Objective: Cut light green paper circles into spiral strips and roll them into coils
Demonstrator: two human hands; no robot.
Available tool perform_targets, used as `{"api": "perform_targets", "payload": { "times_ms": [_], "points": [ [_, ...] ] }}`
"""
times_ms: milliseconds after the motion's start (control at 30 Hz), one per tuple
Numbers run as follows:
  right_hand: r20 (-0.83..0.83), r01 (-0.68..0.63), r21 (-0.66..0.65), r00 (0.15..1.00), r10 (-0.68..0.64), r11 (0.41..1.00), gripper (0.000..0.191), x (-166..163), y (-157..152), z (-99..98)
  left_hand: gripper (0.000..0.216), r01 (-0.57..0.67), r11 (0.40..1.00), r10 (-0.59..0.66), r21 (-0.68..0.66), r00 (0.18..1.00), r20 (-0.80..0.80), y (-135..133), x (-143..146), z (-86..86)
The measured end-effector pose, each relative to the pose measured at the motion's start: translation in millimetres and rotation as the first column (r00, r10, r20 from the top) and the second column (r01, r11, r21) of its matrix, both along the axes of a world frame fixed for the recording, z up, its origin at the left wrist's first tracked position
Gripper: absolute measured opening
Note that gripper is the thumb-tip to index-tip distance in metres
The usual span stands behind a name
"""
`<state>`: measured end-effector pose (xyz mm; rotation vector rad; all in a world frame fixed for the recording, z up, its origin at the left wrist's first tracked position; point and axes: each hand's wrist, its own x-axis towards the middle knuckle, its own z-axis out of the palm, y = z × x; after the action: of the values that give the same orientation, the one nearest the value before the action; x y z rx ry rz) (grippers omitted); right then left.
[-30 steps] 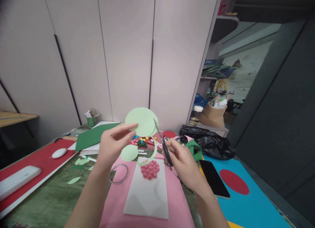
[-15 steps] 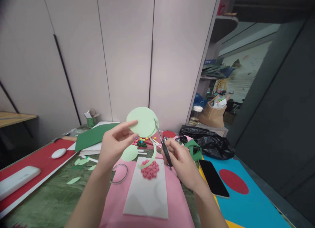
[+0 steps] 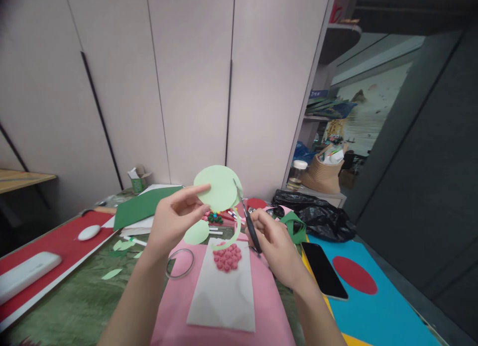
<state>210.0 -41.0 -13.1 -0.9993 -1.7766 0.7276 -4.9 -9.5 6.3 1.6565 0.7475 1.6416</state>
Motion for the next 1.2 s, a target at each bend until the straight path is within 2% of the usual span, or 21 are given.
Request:
{"api": "perform_targets", "payload": {
  "times_ms": [367, 633, 967, 1200],
  "points": [
    [-0.019, -0.038, -0.024, 0.999, 0.038, 0.999, 0.025, 5, 3, -4.9, 0.030, -0.036, 0.999, 0.037, 0.030, 0.999, -0.003, -1, -2, 0.7],
    [0.019, -0.016, -0.026, 1.000, 0.016, 1.000, 0.026, 5, 3, -3.6, 0.025, -0.075, 0.996, 0.076, 0.044, 0.997, -0.007, -2, -3, 2.7],
    [-0.051, -0.023, -0.031, 0.998, 0.021, 0.999, 0.026, -1, 1, -3.1, 0.030, -0.141, 0.986, 0.131, 0.086, 0.985, 0.114, 0, 13, -4.2],
    [-0.032, -0.014, 0.004, 0.999, 0.014, 1.000, 0.025, -1, 1, -1.8, 0.029, -0.078, 0.995, 0.076, 0.066, 0.997, 0.025, -2, 7, -2.7]
  ]
}}
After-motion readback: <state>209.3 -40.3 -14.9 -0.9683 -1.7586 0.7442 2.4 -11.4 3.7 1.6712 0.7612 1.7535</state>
